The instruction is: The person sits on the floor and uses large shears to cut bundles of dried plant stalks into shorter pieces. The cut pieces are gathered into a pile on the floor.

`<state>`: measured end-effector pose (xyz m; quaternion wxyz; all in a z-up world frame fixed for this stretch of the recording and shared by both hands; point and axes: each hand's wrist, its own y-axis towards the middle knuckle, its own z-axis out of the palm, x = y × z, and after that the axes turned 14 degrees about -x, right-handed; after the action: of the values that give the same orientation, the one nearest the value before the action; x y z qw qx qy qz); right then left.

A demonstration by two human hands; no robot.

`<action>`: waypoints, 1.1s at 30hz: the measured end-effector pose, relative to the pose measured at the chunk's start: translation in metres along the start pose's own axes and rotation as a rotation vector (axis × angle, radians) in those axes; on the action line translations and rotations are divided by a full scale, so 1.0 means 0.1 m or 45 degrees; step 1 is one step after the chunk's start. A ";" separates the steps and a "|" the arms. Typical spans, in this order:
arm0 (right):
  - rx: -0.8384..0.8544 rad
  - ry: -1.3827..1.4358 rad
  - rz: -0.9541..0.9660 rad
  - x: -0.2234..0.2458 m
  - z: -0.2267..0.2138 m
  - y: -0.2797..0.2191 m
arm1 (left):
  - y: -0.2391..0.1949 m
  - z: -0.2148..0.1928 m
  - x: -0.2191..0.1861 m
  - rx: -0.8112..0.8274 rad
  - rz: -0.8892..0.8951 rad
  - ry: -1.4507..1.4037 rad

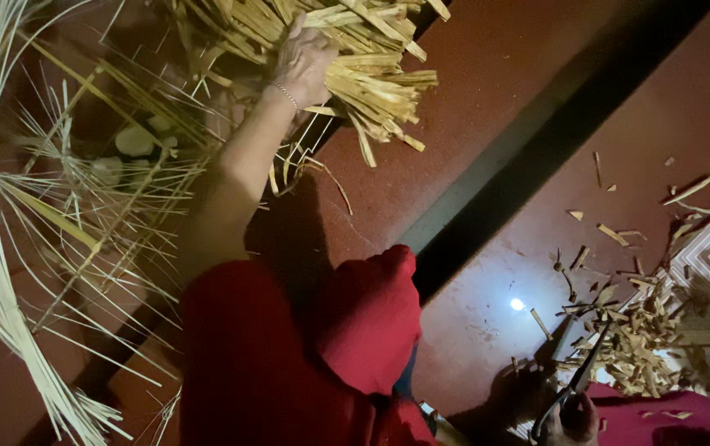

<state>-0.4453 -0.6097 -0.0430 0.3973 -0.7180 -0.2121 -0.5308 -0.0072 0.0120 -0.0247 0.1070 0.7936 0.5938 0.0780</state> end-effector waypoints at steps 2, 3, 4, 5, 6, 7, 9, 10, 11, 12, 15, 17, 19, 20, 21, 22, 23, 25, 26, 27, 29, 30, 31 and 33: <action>0.015 0.040 0.060 -0.08 -0.05 0.04 | -0.03 -0.20 -0.06 0.260 -0.004 0.099; 0.020 0.069 0.086 -0.11 -0.06 0.06 | -0.04 -0.28 -0.12 0.387 -0.004 0.150; 0.025 0.095 0.111 -0.15 -0.08 0.08 | -0.09 -0.34 -0.20 0.490 -0.048 0.112; 0.030 0.120 0.135 -0.17 -0.09 0.11 | -0.19 -0.35 -0.29 0.595 -0.096 0.074; 0.030 0.147 0.157 -0.19 -0.09 0.12 | -0.30 -0.29 -0.49 0.665 -0.189 -0.025; 0.045 0.166 0.181 -0.19 -0.09 0.13 | -0.40 -0.19 -0.71 0.735 -0.285 -0.127; 0.073 0.221 0.237 -0.16 -0.10 0.17 | -0.64 0.03 -1.00 0.670 0.350 0.236; 0.131 0.344 0.392 -0.12 -0.14 0.18 | -0.71 0.14 -1.01 0.618 0.345 0.233; 0.146 0.482 0.542 -0.08 -0.17 0.19 | -0.77 0.23 -1.01 0.562 0.346 0.226; 0.145 0.748 1.138 -0.02 -0.20 0.22 | -0.80 0.31 -1.02 0.506 0.346 0.220; 0.127 0.295 0.453 -0.02 -0.20 0.05 | -0.81 0.45 -1.00 0.440 0.227 0.161; 0.041 0.177 0.252 -0.04 -0.15 -0.02 | -0.83 0.40 -1.01 0.318 0.238 0.200; 0.004 0.051 0.004 -0.05 -0.07 -0.05 | -0.78 0.33 -1.00 0.368 0.280 0.287; -0.020 0.020 -0.102 -0.05 -0.06 -0.07 | -0.77 0.32 -1.02 0.487 0.313 0.350; -0.070 0.146 0.188 -0.01 -0.06 -0.04 | -0.78 0.34 -1.02 0.608 0.338 0.413; -0.103 0.328 0.478 0.03 -0.04 0.01 | -0.80 0.39 -1.01 0.588 0.380 0.499; -0.132 0.509 0.765 0.09 -0.01 0.07 | -0.83 0.47 -1.01 0.565 0.422 0.582; -0.048 0.376 0.561 0.13 0.01 0.07 | -0.86 0.68 -0.97 0.613 0.564 0.726; -0.022 0.258 0.368 0.12 0.01 0.02 | -0.85 0.79 -0.93 0.683 0.666 0.786; -0.029 0.240 0.354 0.10 0.01 0.00 | -0.83 0.87 -0.88 0.749 0.769 0.849; -0.038 0.261 0.391 0.07 -0.02 -0.02 | -0.84 0.95 -0.83 0.665 0.408 0.475; -0.038 0.273 0.406 0.06 -0.02 0.00 | -0.83 0.94 -0.82 0.619 0.228 0.289; -0.035 0.283 0.430 0.04 -0.02 0.01 | -0.81 0.89 -0.77 0.447 0.155 0.218; -0.029 0.299 0.473 0.02 -0.03 0.03 | -0.74 0.70 -0.64 0.107 0.002 0.076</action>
<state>-0.4445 -0.6139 -0.0416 0.5021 -0.6825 -0.0224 -0.5307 -0.0758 -0.0350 -0.1117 0.0557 0.7952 0.5988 0.0766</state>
